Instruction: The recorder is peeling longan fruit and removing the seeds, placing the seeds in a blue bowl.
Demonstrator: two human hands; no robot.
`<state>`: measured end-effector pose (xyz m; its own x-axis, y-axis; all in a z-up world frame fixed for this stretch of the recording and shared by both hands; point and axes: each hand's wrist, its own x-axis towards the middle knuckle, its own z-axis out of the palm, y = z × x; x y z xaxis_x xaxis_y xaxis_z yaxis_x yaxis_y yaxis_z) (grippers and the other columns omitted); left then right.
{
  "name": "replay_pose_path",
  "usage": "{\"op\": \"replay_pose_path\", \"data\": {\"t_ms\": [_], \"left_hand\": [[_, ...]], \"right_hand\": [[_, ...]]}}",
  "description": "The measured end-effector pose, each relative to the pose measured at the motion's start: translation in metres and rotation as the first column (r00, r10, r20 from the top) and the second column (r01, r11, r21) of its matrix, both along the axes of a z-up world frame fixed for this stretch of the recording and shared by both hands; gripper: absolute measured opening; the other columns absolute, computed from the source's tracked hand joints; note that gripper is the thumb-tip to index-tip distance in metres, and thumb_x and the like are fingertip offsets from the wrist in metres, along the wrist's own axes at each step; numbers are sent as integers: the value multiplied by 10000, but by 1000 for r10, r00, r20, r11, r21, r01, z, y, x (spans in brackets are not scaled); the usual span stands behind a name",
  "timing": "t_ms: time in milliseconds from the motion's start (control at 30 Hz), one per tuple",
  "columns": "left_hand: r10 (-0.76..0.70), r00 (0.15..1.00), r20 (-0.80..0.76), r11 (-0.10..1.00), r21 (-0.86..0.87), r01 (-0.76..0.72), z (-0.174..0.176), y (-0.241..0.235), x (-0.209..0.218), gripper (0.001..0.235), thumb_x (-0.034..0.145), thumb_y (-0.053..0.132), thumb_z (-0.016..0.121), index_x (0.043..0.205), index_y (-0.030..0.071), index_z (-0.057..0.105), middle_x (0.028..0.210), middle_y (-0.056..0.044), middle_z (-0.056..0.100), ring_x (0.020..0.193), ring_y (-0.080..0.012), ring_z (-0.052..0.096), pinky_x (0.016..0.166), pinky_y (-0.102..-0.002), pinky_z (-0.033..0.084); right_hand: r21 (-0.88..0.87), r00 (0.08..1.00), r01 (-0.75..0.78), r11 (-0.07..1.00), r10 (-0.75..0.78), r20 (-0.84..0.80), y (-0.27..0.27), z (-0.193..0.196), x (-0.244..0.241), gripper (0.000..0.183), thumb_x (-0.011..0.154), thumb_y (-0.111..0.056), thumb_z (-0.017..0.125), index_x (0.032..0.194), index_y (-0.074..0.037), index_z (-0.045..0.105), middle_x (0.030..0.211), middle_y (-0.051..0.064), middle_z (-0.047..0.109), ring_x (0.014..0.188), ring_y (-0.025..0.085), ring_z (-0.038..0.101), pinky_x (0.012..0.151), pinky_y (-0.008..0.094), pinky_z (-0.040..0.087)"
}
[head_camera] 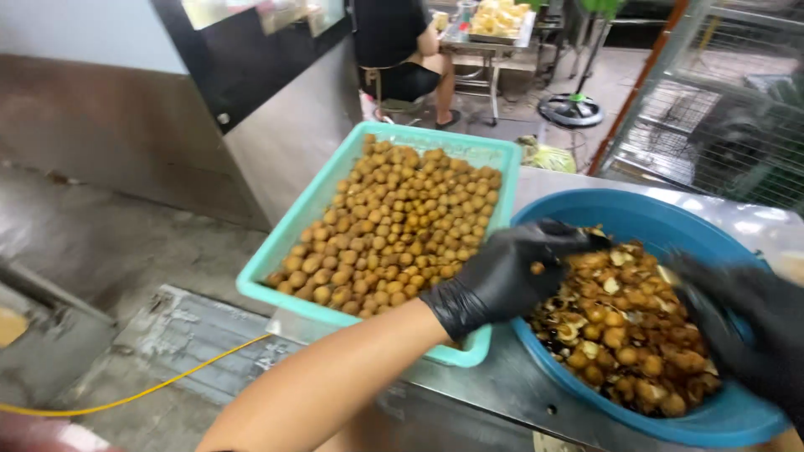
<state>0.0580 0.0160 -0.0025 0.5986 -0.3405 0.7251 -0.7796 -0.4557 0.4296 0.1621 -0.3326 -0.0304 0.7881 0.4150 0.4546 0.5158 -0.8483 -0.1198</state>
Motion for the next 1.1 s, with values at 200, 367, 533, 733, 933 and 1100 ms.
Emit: {"op": "replay_pose_path", "data": {"t_ms": [200,367,533,733,933,1100], "left_hand": [[58,987,-149,983,-163,-83,3,-8,63,399,967,167,772,1346,253,680,1249,-135,758,1038,-233,774,930,-321,622],[19,859,-511,942,-280,-188,-26,-7,111,385,976,143,706,1359,180,687,1148,-99,809,935,-86,726,861,-268,576],[-292,753,-589,801,-581,-144,-62,10,128,421,993,110,716,1409,67,668,1222,-101,766,930,-121,659,847,-288,564],[-379,689,-617,723,-662,-196,-36,7,111,435,945,100,719,1371,37,650,1343,-82,713,1056,-136,713,881,-295,620],[-372,762,-530,753,-652,-87,-43,6,105,437,958,64,745,1382,20,649,1412,-114,684,1252,-155,666,1097,-311,551],[-225,809,-544,851,-513,-108,-40,3,100,441,921,58,746,1353,49,657,1367,-104,703,1232,-167,687,1084,-319,574]], "right_hand": [[213,938,-336,917,306,165,115,89,-7,297,865,-151,729,1153,-76,736,1003,146,719,823,285,715,709,369,549],[201,905,-409,890,367,216,129,61,24,302,900,-109,741,1201,-95,766,1010,150,717,839,313,691,731,396,542],[375,928,-368,851,363,87,134,15,38,283,959,-56,717,1241,-69,732,1060,132,710,880,269,702,793,363,557],[320,874,-483,815,427,231,140,11,31,297,965,0,763,1254,-62,737,1080,136,724,898,258,723,788,332,573],[327,857,-514,793,454,246,140,8,25,331,938,-4,796,1260,-54,738,1086,136,718,899,259,715,788,330,574],[341,873,-488,803,443,204,139,10,22,350,934,-9,795,1275,-68,743,1096,120,731,895,240,721,784,325,575]]}}
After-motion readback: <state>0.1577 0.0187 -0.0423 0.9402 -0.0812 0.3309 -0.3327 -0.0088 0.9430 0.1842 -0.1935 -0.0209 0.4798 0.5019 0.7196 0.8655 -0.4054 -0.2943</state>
